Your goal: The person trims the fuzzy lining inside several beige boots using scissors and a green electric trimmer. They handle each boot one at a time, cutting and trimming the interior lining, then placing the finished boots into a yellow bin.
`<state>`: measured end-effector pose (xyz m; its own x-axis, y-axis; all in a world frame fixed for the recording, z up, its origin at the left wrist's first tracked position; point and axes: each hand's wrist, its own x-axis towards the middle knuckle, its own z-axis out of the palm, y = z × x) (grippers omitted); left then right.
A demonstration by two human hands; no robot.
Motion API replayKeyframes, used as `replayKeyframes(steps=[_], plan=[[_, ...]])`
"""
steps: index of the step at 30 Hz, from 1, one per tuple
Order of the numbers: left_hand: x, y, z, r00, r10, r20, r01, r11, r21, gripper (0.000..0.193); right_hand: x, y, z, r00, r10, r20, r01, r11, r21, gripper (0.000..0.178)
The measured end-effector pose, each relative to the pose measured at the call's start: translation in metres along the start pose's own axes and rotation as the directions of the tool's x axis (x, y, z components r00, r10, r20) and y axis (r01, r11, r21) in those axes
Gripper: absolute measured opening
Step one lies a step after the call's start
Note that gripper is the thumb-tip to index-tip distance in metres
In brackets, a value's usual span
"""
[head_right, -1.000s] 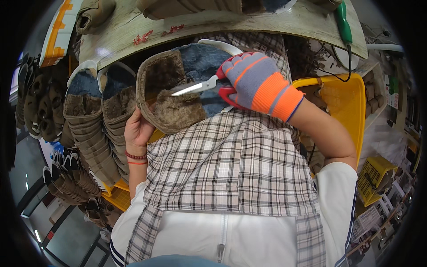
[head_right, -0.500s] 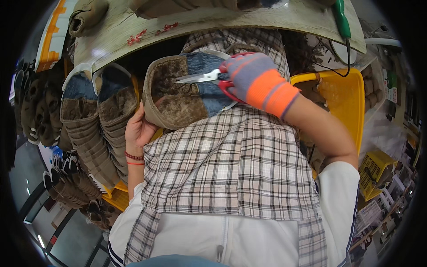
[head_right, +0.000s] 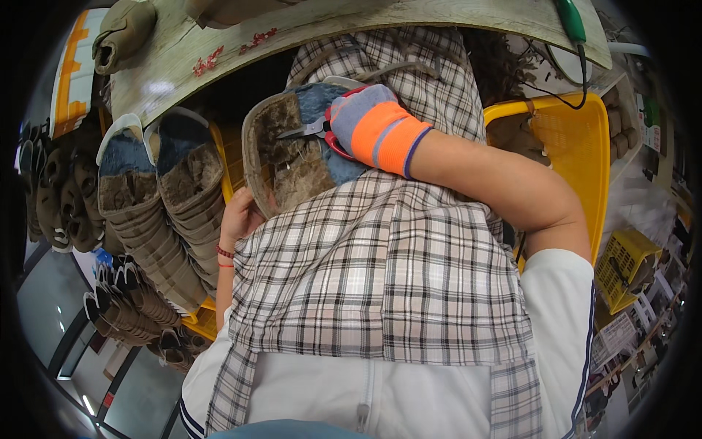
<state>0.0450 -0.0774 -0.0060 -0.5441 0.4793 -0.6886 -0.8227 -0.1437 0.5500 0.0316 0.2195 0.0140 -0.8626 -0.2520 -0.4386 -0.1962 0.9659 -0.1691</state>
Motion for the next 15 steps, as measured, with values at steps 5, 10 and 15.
replayKeyframes(steps=[5,10,15], plan=[[0.008,-0.019,-0.025,0.968,0.065,0.244,-0.053,0.997,-0.056,0.029,0.003,0.001,0.004,1.000,0.016,0.026,-0.016,1.000,-0.002,0.033],[-0.002,-0.008,0.004,0.997,0.064,0.052,-0.067,0.997,0.047,0.028,-0.007,0.005,-0.016,1.000,0.015,0.013,-0.016,0.999,0.033,0.033],[-0.002,-0.007,0.000,0.990,0.101,0.094,-0.095,0.993,-0.067,0.026,-0.027,0.031,-0.023,1.000,-0.009,-0.022,0.010,0.997,0.073,0.031]])
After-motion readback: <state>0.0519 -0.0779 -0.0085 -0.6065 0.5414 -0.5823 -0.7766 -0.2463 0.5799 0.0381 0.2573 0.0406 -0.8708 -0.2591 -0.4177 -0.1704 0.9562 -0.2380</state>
